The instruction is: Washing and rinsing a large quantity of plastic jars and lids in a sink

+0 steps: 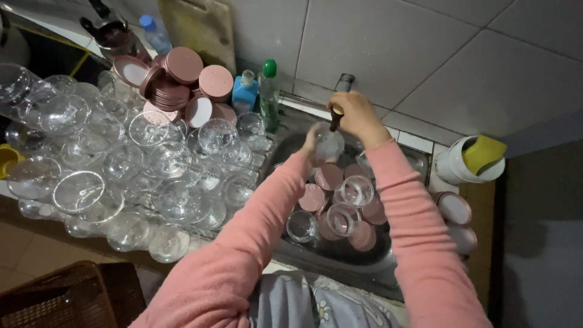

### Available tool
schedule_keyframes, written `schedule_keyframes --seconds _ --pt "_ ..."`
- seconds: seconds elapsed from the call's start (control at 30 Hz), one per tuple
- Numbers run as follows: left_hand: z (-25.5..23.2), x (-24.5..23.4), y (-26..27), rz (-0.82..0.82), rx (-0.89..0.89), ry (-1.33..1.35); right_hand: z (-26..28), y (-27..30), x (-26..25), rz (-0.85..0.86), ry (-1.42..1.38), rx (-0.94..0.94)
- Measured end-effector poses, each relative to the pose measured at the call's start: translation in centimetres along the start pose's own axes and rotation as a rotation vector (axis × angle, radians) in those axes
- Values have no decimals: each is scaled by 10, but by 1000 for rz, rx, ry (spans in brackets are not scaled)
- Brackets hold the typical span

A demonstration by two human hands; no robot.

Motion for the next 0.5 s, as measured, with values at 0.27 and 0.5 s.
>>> schedule_keyframes --seconds 0.27,0.5 --pt "43 -51 -64 -94 -80 -102 7 -3 -6 13 65 17" --pt "-28 -58 -2 -153 793 -1700 1 -5 4 40 46 -6"
Point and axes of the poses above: each hand's wrist, its own y-axis away from the middle knuckle, its own x-axis out of the palm, z = x × y, the point moved 10 cm from there along -y, towards the middle knuckle, and after that the axes turned 7 degrees about -z, right-handed, at the moved point
